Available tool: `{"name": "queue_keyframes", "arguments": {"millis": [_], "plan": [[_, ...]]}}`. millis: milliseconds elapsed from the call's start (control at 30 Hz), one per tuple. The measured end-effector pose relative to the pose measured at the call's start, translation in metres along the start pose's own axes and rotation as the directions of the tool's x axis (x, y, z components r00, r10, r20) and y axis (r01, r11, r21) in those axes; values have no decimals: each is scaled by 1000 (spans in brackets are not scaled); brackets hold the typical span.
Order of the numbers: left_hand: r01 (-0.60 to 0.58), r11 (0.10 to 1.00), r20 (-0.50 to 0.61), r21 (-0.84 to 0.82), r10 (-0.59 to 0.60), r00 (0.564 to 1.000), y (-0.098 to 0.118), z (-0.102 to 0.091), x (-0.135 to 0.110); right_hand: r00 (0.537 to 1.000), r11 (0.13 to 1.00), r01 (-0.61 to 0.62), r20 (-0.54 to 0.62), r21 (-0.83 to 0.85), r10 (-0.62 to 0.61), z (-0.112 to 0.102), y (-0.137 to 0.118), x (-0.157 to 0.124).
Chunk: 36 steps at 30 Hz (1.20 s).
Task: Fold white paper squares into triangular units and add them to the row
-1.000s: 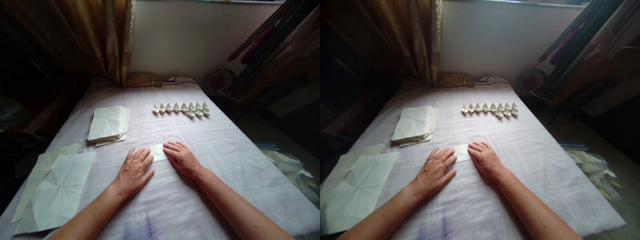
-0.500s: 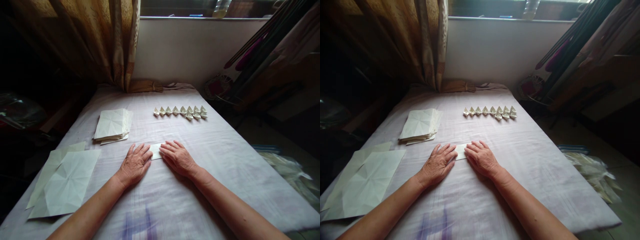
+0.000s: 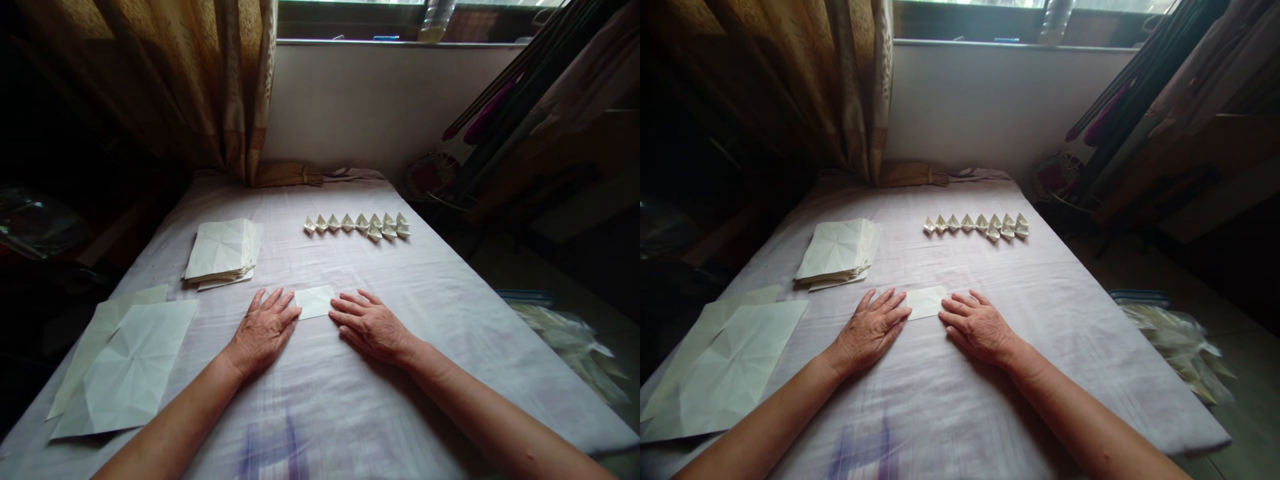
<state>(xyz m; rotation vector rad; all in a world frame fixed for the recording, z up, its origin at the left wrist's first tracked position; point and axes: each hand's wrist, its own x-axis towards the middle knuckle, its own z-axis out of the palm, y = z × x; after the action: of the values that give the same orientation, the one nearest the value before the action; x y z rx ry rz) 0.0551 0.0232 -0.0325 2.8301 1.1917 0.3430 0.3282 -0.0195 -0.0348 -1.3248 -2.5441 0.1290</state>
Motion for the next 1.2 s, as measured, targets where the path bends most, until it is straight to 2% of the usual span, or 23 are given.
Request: {"name": "queue_keyframes", "arguments": {"millis": [167,333,433,600,833,1033,1200], "plan": [[-13,998,-41,66,15,999,15,-1,-6,1000,1000,-4,-20,-19,4,0,2,-6],[-114,993,14,43,113,993,53,17,7,1000,1000,-25,-19,-18,25,3,0,-6],[-95,994,27,45,94,995,62,28,17,1000,999,-31,-5,-18,31,3,0,-7],[-56,994,29,94,53,998,43,32,10,999,999,-35,-7,-7,35,2,-1,-7],[28,994,50,108,-34,998,12,18,-1,999,999,-34,-29,-13,34,2,-2,-7],[72,997,-33,33,-71,997,11,3,10,996,998,-66,-65,-5,65,3,-4,-4],[137,988,-95,-74,-144,985,13,2,22,977,992,-129,-172,-3,127,10,-16,4]]}}
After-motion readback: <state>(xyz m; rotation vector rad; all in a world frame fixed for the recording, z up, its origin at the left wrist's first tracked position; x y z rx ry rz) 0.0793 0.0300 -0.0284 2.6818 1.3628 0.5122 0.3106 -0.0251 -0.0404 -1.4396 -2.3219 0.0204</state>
